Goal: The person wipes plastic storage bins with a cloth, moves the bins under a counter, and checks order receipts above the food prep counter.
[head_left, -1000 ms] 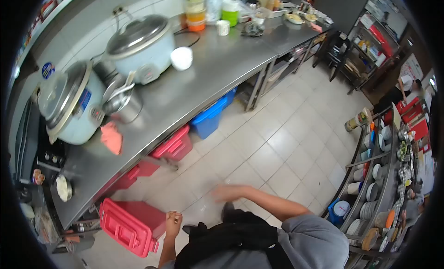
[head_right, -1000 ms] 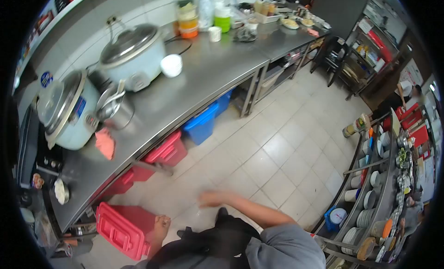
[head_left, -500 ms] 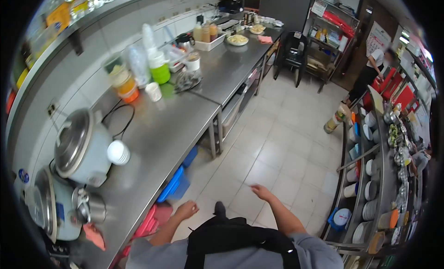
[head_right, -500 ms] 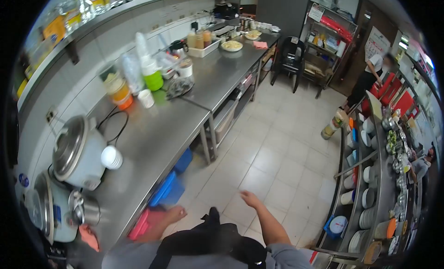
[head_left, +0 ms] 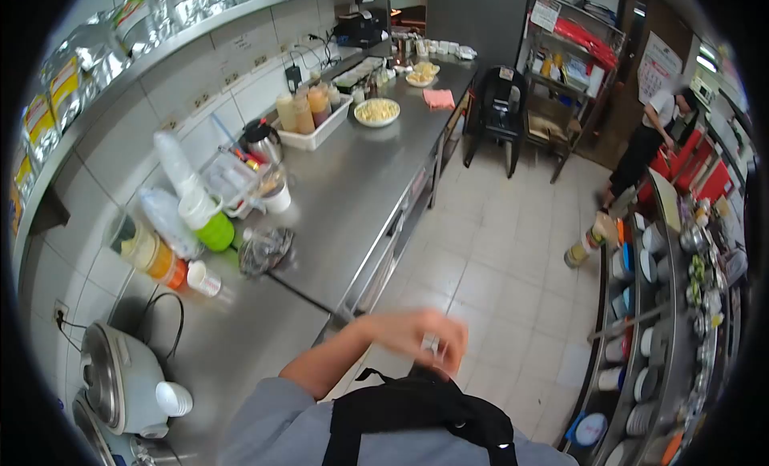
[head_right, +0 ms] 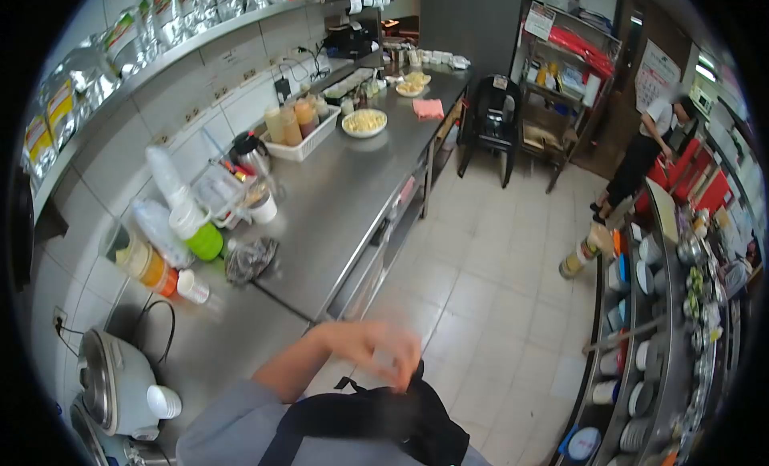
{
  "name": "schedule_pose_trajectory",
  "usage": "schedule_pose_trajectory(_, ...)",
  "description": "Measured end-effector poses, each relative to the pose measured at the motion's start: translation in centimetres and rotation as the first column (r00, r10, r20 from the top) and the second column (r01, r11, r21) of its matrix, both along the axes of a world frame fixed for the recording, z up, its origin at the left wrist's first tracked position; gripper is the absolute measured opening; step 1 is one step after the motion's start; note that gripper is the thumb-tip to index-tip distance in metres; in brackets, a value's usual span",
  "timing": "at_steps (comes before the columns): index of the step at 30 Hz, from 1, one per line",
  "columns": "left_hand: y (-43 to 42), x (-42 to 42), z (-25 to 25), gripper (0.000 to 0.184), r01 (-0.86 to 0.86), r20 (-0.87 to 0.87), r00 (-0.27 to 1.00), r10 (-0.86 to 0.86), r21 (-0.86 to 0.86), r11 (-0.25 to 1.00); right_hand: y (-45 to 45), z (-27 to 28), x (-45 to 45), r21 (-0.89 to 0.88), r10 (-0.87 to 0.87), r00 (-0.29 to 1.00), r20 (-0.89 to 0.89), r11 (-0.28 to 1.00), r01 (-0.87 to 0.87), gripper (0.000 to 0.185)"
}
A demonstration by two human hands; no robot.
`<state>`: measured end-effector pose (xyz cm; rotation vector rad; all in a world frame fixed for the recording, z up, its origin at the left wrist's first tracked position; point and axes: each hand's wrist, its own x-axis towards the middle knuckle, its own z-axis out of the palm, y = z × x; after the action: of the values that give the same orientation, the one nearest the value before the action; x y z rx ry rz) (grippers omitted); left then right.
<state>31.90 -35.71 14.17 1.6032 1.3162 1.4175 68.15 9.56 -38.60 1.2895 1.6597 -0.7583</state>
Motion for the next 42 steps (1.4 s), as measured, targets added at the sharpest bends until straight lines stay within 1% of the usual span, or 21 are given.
schedule_pose_trajectory(1,0.4,-1.0,1.6,0.014,0.168,-0.078,0.983,-0.165,0.033,0.985,0.6,-1.4,-3.0,-0.034,0.077,0.997,0.013,0.996,-0.077,0.018)
schedule_pose_trajectory(4,2.6,-6.4,3.0,0.019,0.281,-0.225,0.940,-0.257,0.081,0.956,3.2,-6.5,-15.7,-0.002,0.452,0.887,-0.092,0.891,-0.454,0.018)
schedule_pose_trajectory(6,4.3,-10.7,3.0,0.026,0.227,-0.268,0.939,-0.215,0.015,0.974,3.6,-8.3,-28.8,0.121,0.411,0.832,-0.373,0.911,-0.395,0.022)
schedule_pose_trajectory(8,5.9,-15.1,2.8,0.031,0.195,-0.318,0.932,-0.175,0.029,0.980,-0.4,-2.1,-48.7,0.155,0.266,0.620,-0.738,0.961,-0.228,0.030)
schedule_pose_trajectory(9,6.6,-17.3,2.6,0.037,0.168,-0.371,0.918,-0.140,0.043,0.985,-3.0,2.6,-57.3,0.014,0.197,0.587,-0.785,0.953,-0.302,0.027)
schedule_pose_trajectory(11,7.8,-22.1,3.5,0.039,0.132,-0.398,0.908,-0.130,-0.024,0.991,-8.9,9.5,-71.1,0.225,0.388,0.291,-0.875,0.856,-0.466,0.031)
schedule_pose_trajectory(12,8.1,-24.4,3.6,0.040,0.111,-0.413,0.900,-0.139,-0.092,0.990,-12.1,14.3,-75.6,0.166,0.311,0.221,-0.924,0.850,-0.499,0.033)
schedule_pose_trajectory(14,8.3,-29.6,3.6,0.041,0.054,-0.443,0.894,-0.071,-0.051,0.997,-17.6,22.4,-82.8,-0.126,0.109,0.363,-0.925,0.814,-0.567,0.033)
schedule_pose_trajectory(16,8.5,-35.3,4.0,0.042,-0.008,-0.524,0.851,0.043,0.069,0.998,-20.6,25.6,-88.3,-0.179,0.078,0.317,-0.945,0.688,-0.703,0.034)
schedule_pose_trajectory(17,8.7,-37.9,4.4,0.042,-0.010,-0.539,0.840,0.055,0.086,0.996,-21.2,28.2,-90.7,-0.153,0.095,0.299,-0.950,0.689,-0.708,0.034)
schedule_pose_trajectory(19,8.5,-42.7,4.8,0.039,-0.027,-0.636,0.768,0.079,0.090,0.996,-22.4,32.9,-94.5,-0.122,0.217,0.238,-0.947,0.441,-0.889,0.033)
schedule_pose_trajectory(25,1.7,-56.1,5.1,0.029,-0.364,-0.539,0.742,0.397,0.174,0.915,-20.1,44.4,-113.6,0.012,0.311,0.081,-0.947,0.287,-0.958,0.038)
schedule_pose_trajectory(27,0.8,-58.4,4.2,0.033,-0.467,-0.324,0.816,0.478,0.117,0.876,-21.5,49.9,-121.2,0.178,0.421,-0.058,-0.905,0.251,-0.951,0.036)
schedule_pose_trajectory(29,0.3,-60.2,3.0,0.037,-0.578,-0.258,0.773,0.579,0.087,0.811,-24.1,52.3,-131.6,0.432,0.331,-0.344,-0.879,0.246,-0.868,0.033)
schedule_pose_trajectory(30,0.9,-62.5,0.0,0.037,-0.783,-0.112,0.613,0.782,0.041,0.620,-28.4,53.6,-141.1,0.457,0.102,-0.448,-0.888,0.283,-0.843,0.035)
schedule_pose_trajectory(33,4.0,-63.3,-0.1,0.036,-0.978,0.116,0.153,0.981,-0.123,0.167,-35.6,62.0,-152.0,0.236,-0.178,-0.320,-0.931,0.376,-0.896,0.022)
schedule_pose_trajectory(34,5.3,-63.6,-0.7,0.035,-0.970,0.204,-0.093,0.975,-0.241,-0.042,-38.6,61.9,-158.2,0.355,-0.202,-0.504,-0.840,0.499,-0.791,0.021)
schedule_pose_trajectory(35,6.7,-64.1,-1.3,0.035,-0.963,0.207,-0.132,0.969,-0.261,-0.075,-41.2,61.1,-163.8,0.435,-0.197,-0.663,-0.722,0.616,-0.657,0.021)
schedule_pose_trajectory(37,9.2,-64.9,-1.9,0.036,-0.921,0.270,-0.368,0.890,-0.238,-0.309,-44.8,61.8,-169.0,0.402,-0.115,-0.763,-0.636,0.794,-0.455,0.030)
schedule_pose_trajectory(39,11.6,-66.5,-1.6,0.031,-0.870,0.240,-0.486,0.841,-0.224,-0.439,-45.5,63.7,-169.0,0.577,0.319,-0.576,-0.752,0.742,-0.342,0.039)
schedule_pose_trajectory(42,15.3,-68.8,-1.4,0.026,-0.727,-0.015,-0.668,0.744,-0.202,-0.656,-47.0,62.8,-171.7,0.597,0.345,-0.561,-0.753,0.716,-0.362,0.041)
